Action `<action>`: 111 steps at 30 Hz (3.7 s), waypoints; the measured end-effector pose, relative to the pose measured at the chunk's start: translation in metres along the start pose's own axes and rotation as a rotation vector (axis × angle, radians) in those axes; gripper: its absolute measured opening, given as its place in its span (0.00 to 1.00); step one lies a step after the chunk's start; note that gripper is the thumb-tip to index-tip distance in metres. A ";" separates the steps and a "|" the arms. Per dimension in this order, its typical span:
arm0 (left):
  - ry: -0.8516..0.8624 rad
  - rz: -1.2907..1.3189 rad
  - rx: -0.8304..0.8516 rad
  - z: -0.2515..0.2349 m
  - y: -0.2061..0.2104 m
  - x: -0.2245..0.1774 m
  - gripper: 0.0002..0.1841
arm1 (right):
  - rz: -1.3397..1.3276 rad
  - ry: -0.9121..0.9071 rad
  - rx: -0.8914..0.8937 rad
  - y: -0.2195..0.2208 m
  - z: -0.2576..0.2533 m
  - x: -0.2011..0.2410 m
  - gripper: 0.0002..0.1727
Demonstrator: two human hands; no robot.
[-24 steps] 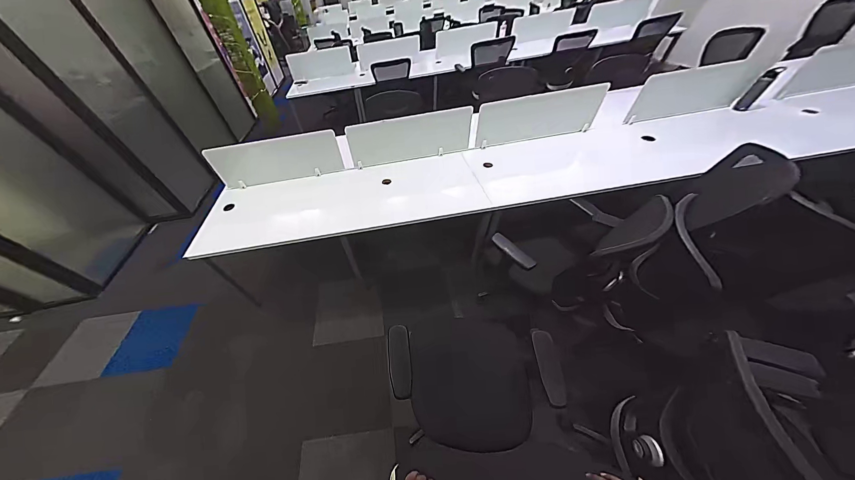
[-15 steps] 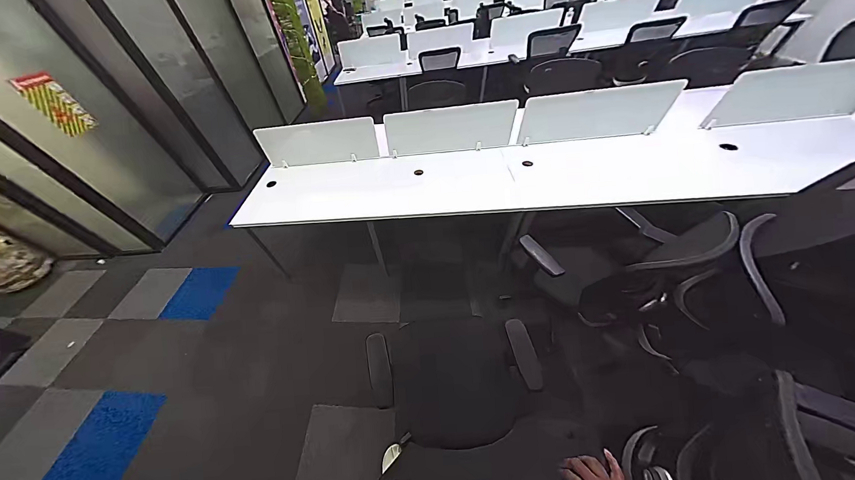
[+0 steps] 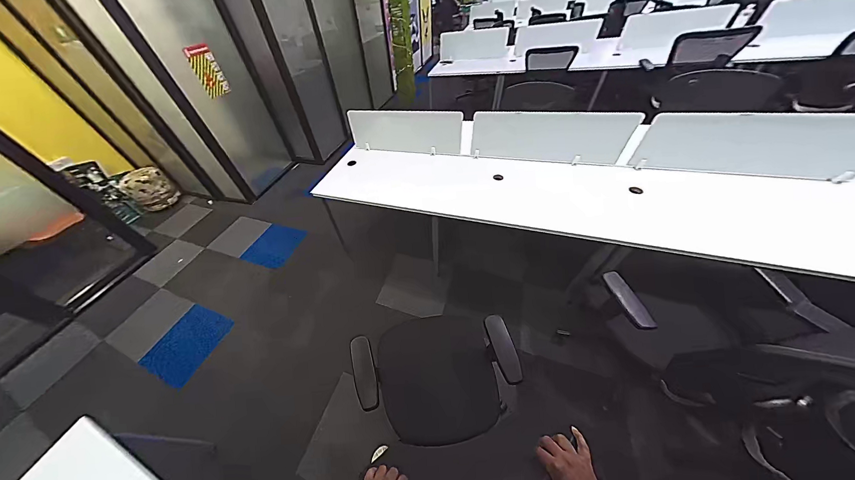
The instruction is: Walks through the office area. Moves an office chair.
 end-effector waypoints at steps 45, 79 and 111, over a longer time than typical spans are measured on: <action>-0.506 0.545 -0.197 -0.157 -0.235 0.558 0.36 | 0.159 -0.046 0.435 -0.070 -0.677 0.422 0.36; -0.442 0.447 -0.094 -0.240 -0.415 1.130 0.37 | 0.174 -0.279 0.656 -0.092 -1.076 0.807 0.44; -0.052 0.335 0.055 -0.338 -0.570 1.541 0.31 | 0.060 -0.055 0.793 -0.116 -1.370 1.056 0.47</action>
Point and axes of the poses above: each hand's wrist, its own z-axis away from the middle knuckle, its own y-axis out of the palm, x = y × z, the point moved 5 cm from there along -z, towards the middle knuckle, and after that the axes turned 8 degrees about x, right-handed, at the moved point
